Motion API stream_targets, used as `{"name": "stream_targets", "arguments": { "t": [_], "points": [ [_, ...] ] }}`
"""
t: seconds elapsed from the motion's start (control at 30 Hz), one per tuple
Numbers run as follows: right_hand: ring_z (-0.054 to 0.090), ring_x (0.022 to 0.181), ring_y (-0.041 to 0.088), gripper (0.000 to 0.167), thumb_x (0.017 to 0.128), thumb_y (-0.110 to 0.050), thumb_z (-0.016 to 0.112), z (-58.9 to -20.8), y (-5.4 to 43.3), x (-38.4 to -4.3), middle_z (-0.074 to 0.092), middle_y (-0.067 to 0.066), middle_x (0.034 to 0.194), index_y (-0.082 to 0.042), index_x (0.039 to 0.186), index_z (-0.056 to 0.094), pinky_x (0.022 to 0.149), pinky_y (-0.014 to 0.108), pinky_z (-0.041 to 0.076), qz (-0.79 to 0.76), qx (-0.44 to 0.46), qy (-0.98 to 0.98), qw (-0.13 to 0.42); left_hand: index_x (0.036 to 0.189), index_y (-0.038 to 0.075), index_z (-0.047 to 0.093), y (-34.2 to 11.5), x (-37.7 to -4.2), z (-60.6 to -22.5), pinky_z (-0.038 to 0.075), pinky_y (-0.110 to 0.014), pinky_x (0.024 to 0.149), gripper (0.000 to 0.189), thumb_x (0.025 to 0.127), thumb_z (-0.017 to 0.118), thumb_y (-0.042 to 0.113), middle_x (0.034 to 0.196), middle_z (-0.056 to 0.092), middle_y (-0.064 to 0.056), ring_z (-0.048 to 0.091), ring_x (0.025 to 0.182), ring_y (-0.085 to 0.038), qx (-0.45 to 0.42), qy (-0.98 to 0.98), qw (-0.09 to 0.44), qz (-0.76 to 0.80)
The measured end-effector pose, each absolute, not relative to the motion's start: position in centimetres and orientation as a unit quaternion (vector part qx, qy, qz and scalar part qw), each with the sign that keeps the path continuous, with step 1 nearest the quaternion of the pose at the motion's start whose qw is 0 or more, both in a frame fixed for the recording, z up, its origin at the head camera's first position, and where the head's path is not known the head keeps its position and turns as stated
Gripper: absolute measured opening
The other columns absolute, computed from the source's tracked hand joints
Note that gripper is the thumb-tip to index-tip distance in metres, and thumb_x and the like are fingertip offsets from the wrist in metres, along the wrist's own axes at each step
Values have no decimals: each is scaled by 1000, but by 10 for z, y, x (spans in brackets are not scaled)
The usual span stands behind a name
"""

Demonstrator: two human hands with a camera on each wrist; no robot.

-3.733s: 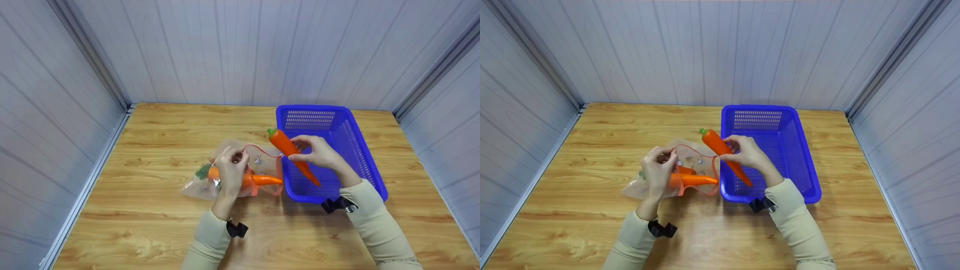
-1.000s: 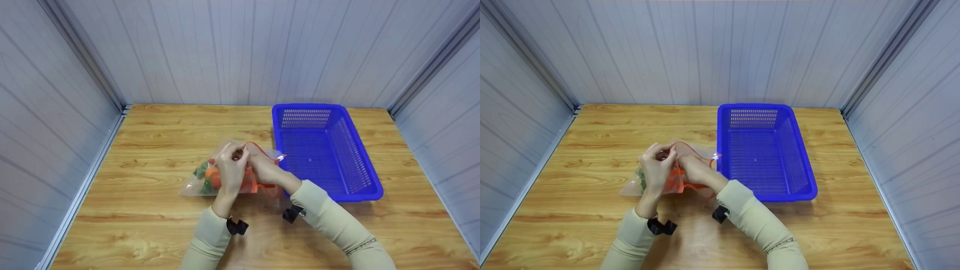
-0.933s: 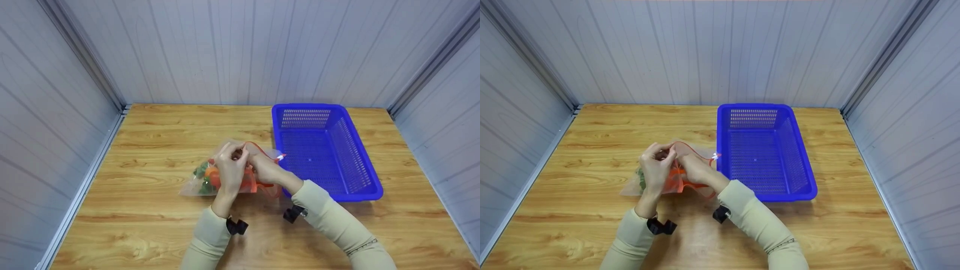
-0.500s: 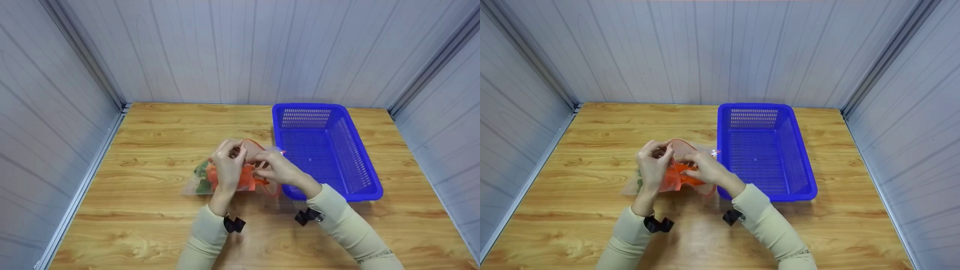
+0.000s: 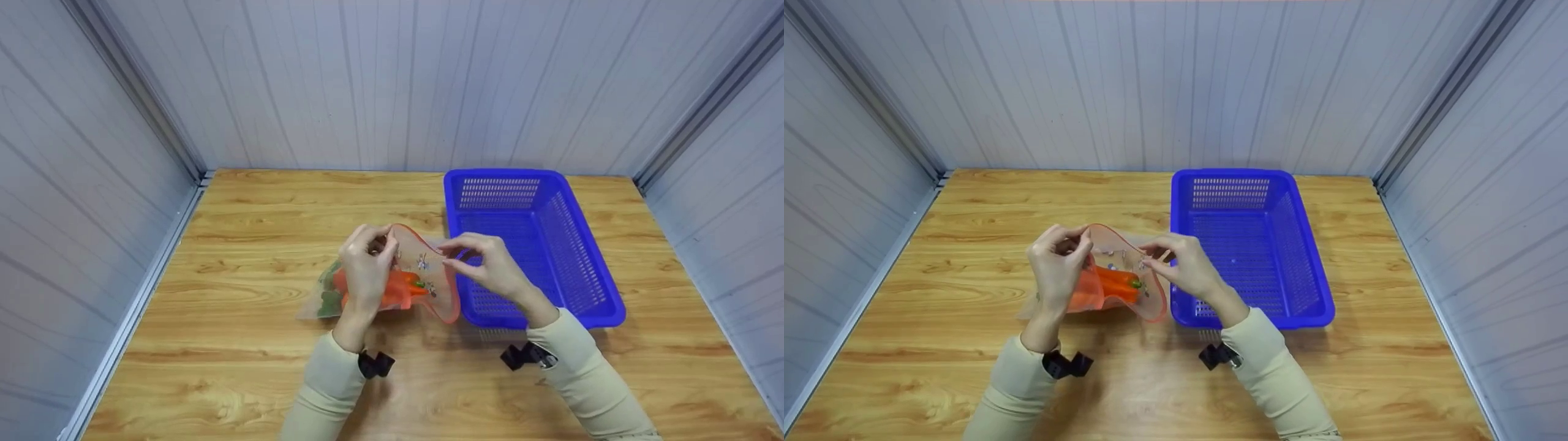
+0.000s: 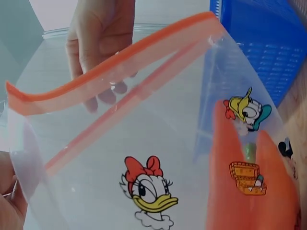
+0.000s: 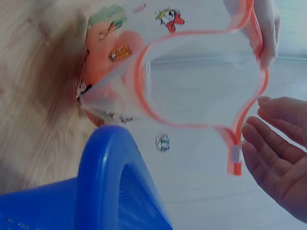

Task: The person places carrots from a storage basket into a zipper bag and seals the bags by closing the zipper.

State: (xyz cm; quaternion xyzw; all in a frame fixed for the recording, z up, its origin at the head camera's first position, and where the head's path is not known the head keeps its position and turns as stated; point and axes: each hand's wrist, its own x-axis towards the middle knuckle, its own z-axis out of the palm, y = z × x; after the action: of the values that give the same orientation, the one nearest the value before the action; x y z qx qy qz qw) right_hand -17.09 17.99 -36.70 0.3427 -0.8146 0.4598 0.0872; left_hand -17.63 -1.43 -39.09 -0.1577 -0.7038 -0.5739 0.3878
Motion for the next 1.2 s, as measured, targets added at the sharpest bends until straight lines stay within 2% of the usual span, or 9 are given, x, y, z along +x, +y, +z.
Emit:
{"name": "stream_targets", "arguments": {
  "t": [0.27,0.53,0.73,0.9,1.0,1.13,1.2],
  "points": [
    [59,73,22,17,74,7,65,-373,192,-170,63,17,83,8,91,64,60,28,51,491,314,-802,130,75,-3,67,-20,-175,-382,44,-18,41,9,75,59,-6,63,54,-5,52,47,-10,-155,-733,391,-535],
    [57,80,15,29,68,5,71,-383,201,-175,62,13,90,7,96,64,60,39,51,486,303,-807,142,75,-4,67,-25,-173,-376,44,-16,41,8,75,60,-6,63,54,-5,52,48,-7,-169,-740,388,-523],
    [57,81,13,27,68,10,69,-385,202,-179,61,16,90,5,94,65,60,35,51,485,292,-807,168,74,-5,66,-26,-171,-369,43,-18,41,8,75,59,-8,63,54,-6,52,48,-11,-189,-734,387,-525],
    [58,84,22,23,69,13,66,-386,201,-181,61,17,91,7,91,65,61,37,51,484,313,-799,170,75,-5,67,-27,-171,-365,43,-17,42,8,75,59,-7,63,54,-5,52,49,-10,-192,-744,380,-514],
    [59,82,26,20,69,12,67,-385,200,-181,62,18,91,8,88,65,64,30,51,481,330,-794,170,75,-4,67,-28,-171,-363,44,-17,42,8,75,59,-7,63,53,-5,52,50,-10,-192,-753,369,-511],
    [60,83,30,14,69,12,66,-386,201,-183,63,21,89,8,83,66,75,21,48,495,341,-782,165,76,-5,67,-29,-172,-359,45,-17,43,8,76,59,-7,64,53,-6,53,50,-10,-193,-759,358,-508],
    [60,84,31,12,69,11,66,-387,202,-184,63,22,88,8,80,66,79,23,47,505,343,-775,163,76,-5,67,-30,-174,-358,45,-16,43,8,76,59,-6,64,53,-6,53,49,-10,-195,-762,354,-506]
  ]
}}
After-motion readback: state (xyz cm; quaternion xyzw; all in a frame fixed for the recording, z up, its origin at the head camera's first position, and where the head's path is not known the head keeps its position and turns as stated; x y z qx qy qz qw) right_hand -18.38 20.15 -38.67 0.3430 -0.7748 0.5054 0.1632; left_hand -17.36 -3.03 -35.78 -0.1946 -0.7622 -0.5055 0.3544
